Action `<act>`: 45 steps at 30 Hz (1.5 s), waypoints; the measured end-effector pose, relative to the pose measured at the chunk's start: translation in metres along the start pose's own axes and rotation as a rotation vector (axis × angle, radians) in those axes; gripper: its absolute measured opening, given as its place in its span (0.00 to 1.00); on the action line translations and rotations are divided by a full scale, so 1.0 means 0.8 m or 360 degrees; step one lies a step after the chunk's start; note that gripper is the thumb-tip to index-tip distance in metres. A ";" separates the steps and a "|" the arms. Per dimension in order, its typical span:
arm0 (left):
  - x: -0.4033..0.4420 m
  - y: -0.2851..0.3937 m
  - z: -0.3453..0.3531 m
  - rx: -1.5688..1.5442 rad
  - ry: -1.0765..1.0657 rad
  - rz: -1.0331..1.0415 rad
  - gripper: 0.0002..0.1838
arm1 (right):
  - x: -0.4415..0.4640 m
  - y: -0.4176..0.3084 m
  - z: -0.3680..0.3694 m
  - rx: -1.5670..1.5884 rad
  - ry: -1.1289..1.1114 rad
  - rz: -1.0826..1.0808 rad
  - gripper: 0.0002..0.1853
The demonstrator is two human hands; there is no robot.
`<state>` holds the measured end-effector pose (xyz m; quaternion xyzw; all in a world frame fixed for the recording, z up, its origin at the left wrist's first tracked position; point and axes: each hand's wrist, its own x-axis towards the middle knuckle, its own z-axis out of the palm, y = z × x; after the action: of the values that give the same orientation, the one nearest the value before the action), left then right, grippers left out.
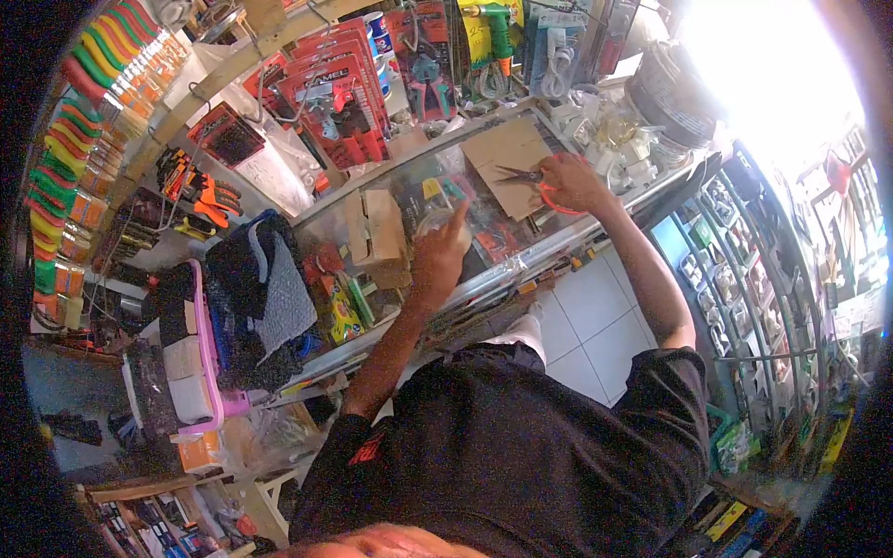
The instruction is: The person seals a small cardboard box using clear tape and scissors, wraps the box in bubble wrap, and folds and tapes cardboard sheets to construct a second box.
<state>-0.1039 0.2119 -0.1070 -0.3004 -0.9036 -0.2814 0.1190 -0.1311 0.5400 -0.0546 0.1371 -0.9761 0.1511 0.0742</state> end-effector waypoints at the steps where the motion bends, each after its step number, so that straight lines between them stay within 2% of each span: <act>1: -0.005 0.002 0.002 0.0169 -0.0168 0.0020 0.45 | -0.001 0.013 0.018 0.0006 0.0003 0.0159 0.27; 4: -0.013 0.000 0.016 0.0294 0.0016 0.0187 0.44 | 0.005 0.045 0.073 0.0152 0.0282 0.0004 0.20; 7: -0.013 0.023 -0.017 -0.0085 0.0280 0.0373 0.40 | 0.004 0.025 0.079 0.0191 0.0243 0.0229 0.16; 10: -0.025 0.050 -0.063 -0.1764 -0.0212 -0.0251 0.37 | 0.008 0.000 0.063 -0.0113 0.0222 0.0146 0.18; 11: -0.028 0.046 -0.081 -0.2348 -0.0520 -0.0549 0.36 | 0.008 -0.014 0.053 0.0062 0.0213 0.0159 0.18; 14: -0.043 0.053 -0.119 -0.3570 -0.0492 -0.0433 0.41 | 0.005 -0.105 0.000 0.0681 0.0141 0.0124 0.18; 16: -0.050 0.052 -0.125 -0.3590 -0.0444 -0.0321 0.45 | -0.001 -0.153 -0.019 0.1225 0.0027 0.0012 0.16; 18: -0.056 0.060 -0.134 -0.3643 -0.0401 -0.0251 0.47 | -0.010 -0.195 -0.035 0.1481 0.0012 -0.0047 0.17; 22: -0.067 0.064 -0.135 -0.3355 -0.0236 -0.0240 0.51 | -0.028 -0.251 -0.048 0.2172 -0.0075 -0.0029 0.21; 27: -0.078 0.054 -0.120 -0.2809 -0.0232 -0.0426 0.54 | -0.034 -0.277 -0.031 0.2412 -0.0169 0.0317 0.21; 33: -0.085 0.057 -0.122 -0.2565 -0.0236 -0.0395 0.45 | -0.032 -0.284 -0.031 0.2482 -0.0074 0.0490 0.19; 36: -0.082 0.049 -0.129 -0.2199 -0.0168 -0.0388 0.40 | -0.029 -0.280 -0.025 0.2494 -0.0054 0.0462 0.18; 39: -0.067 0.040 -0.141 -0.1411 0.0017 -0.0446 0.37 | -0.028 -0.276 -0.020 0.2470 -0.0071 0.0460 0.17; 42: -0.040 0.006 -0.142 -0.0035 0.0638 -0.0127 0.39 | -0.025 -0.272 -0.016 0.2501 -0.0090 0.0499 0.16; 45: -0.028 -0.023 -0.137 0.0840 0.0639 -0.0372 0.44 | -0.020 -0.267 -0.008 0.2537 -0.0144 0.0485 0.16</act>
<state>-0.0924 0.1260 -0.0344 -0.0925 -0.9320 -0.1034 0.3348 -0.0531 0.3504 0.0067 0.0204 -0.5851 0.8036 -0.1067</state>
